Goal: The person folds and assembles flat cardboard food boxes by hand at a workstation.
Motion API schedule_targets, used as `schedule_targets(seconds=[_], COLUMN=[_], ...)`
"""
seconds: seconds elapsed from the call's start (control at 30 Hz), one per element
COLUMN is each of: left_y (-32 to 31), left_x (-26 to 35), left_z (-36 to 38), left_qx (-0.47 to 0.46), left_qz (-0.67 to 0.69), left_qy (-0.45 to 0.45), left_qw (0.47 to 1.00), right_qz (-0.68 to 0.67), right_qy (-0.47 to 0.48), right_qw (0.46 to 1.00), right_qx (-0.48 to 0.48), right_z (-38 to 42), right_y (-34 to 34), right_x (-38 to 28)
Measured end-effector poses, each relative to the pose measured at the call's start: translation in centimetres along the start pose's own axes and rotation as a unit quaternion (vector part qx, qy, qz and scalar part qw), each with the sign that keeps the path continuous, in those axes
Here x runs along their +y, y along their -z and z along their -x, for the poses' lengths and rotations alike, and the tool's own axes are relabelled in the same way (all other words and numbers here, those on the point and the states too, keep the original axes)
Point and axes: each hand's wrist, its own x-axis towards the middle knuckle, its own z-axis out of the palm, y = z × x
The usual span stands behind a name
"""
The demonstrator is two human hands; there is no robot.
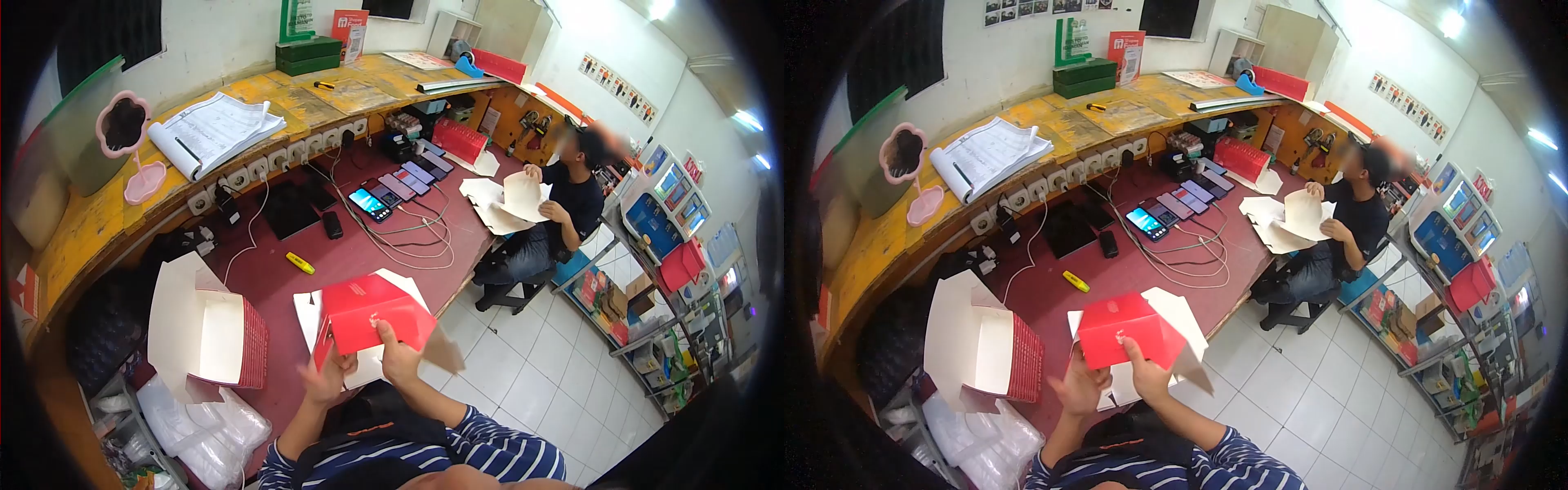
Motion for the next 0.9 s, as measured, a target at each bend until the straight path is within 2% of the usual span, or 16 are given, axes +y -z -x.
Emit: schedule_targets(seconds=[0.03,0.07,0.1,0.17,0.23,0.3,0.43,0.47,0.5,0.53,0.57,0.63,0.7,0.77,0.83,0.9], left_y=[-0.5,-1.1,-0.8,0.6,2.3,3.6,3.1,2.5,1.7,1.2,0.9,0.2,0.0,0.0,1.6,4.9], left_x=[-0.2,-0.6,-0.6,-0.7,0.7,3.0,2.4,1.8,0.9,0.1,-0.7,-1.7,-0.7,0.8,1.8,1.1], left_z=[-0.1,0.0,0.1,0.0,-0.2,-0.3,-0.9,-0.7,-0.8,-0.8,-0.7,-0.5,-0.6,-1.1,-0.4,0.7], left_qx=[0.025,0.038,0.039,0.209,0.233,0.118,0.151,0.161,0.171,0.179,0.185,0.191,0.226,0.286,0.28,0.128], left_qz=[-0.43,-0.253,-0.253,-0.245,-0.217,-0.426,-0.414,-0.417,-0.356,-0.292,-0.293,-0.228,-0.221,0.075,0.228,0.306], left_qy=[-0.127,-0.103,-0.102,-0.059,-0.077,-0.028,-0.079,-0.082,-0.09,-0.099,-0.102,-0.127,-0.078,0.028,0.075,0.044], left_qw=[0.894,0.961,0.961,0.945,0.945,0.897,0.894,0.891,0.914,0.934,0.933,0.946,0.946,0.955,0.93,0.942], right_qz=[0.0,0.001,0.002,0.042,-0.274,-0.233,-0.264,-0.096,0.075,0.053,0.054,-0.242,-0.246,-0.193,-0.187,-0.075], right_qy=[-0.001,0.018,0.037,0.048,-0.3,-0.289,-0.358,-0.239,-0.104,-0.082,-0.084,-0.199,-0.19,-0.253,-0.243,-0.14], right_qw=[1.0,0.998,0.991,0.995,0.912,0.898,0.87,0.945,0.975,0.993,0.992,0.944,0.941,0.945,0.95,0.985], right_qx=[-0.002,-0.065,-0.127,-0.082,-0.053,-0.236,-0.211,-0.2,-0.181,-0.069,-0.076,-0.109,-0.132,-0.082,-0.066,-0.063], right_z=[0.2,0.3,0.5,0.1,-2.9,-5.3,-4.4,-3.5,-2.4,-0.9,0.1,1.3,1.2,0.3,-0.7,-0.7], right_y=[-0.5,-1.0,-1.4,-0.1,0.9,3.4,3.0,1.9,0.8,-0.5,-1.4,-2.4,-2.4,-2.5,-2.1,-1.8], right_x=[-0.6,-1.3,-1.6,0.8,-2.1,-1.4,-1.6,-1.0,-0.5,0.6,0.9,0.9,1.1,0.6,1.3,2.1])
